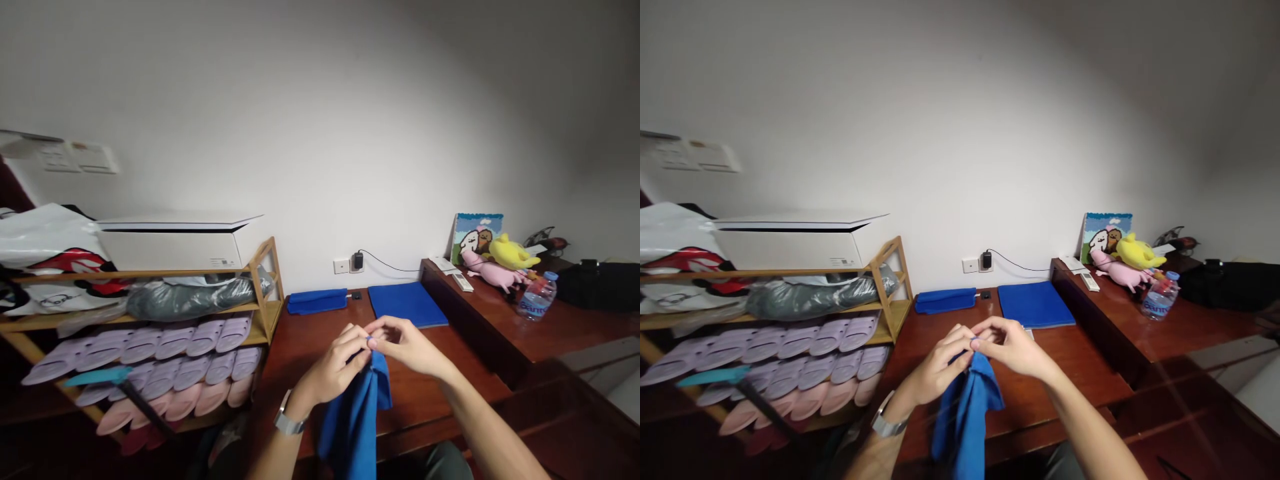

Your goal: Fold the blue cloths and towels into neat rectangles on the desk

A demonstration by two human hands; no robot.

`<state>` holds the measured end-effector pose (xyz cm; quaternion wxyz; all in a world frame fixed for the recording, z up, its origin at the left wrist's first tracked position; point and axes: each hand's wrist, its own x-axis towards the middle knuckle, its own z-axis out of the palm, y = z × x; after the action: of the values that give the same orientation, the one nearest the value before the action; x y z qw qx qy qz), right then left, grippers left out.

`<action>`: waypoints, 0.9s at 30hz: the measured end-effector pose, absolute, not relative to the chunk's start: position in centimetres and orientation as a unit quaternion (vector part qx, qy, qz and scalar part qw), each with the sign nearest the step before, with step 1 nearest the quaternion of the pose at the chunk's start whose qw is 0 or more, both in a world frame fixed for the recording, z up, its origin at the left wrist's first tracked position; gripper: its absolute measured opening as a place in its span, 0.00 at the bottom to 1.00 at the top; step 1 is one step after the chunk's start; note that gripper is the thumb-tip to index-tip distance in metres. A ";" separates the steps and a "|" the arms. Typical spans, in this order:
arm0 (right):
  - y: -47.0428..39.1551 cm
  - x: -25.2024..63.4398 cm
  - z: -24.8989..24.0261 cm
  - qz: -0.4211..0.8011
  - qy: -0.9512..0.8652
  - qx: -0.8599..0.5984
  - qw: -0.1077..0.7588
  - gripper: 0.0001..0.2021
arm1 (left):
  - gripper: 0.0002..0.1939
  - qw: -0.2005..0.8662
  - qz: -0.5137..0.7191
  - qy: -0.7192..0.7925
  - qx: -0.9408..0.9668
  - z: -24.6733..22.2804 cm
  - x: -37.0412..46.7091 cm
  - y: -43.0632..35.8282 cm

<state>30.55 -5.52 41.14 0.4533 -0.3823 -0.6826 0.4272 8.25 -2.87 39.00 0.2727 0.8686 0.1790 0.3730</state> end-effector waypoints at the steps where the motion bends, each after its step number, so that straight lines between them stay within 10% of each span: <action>1: -5.1 30.3 40.9 0.450 -0.677 -0.375 0.446 0.28 | 0.21 0.277 0.387 0.179 0.861 38.7 8.2 -2.9; 18: -2.8 38.7 41.0 0.347 -0.468 -0.445 0.680 0.30 | 0.20 0.327 0.761 0.407 0.386 33.7 -2.8 3.0; 27: -4.4 49.5 39.9 0.218 -0.406 -0.535 0.708 0.32 | 0.24 0.264 0.687 0.509 0.447 33.9 -12.6 3.2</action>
<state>49.50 -4.39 39.89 0.7084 -0.5349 -0.4059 0.2178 -12.62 3.17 33.86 0.2637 0.4466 0.5087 0.6872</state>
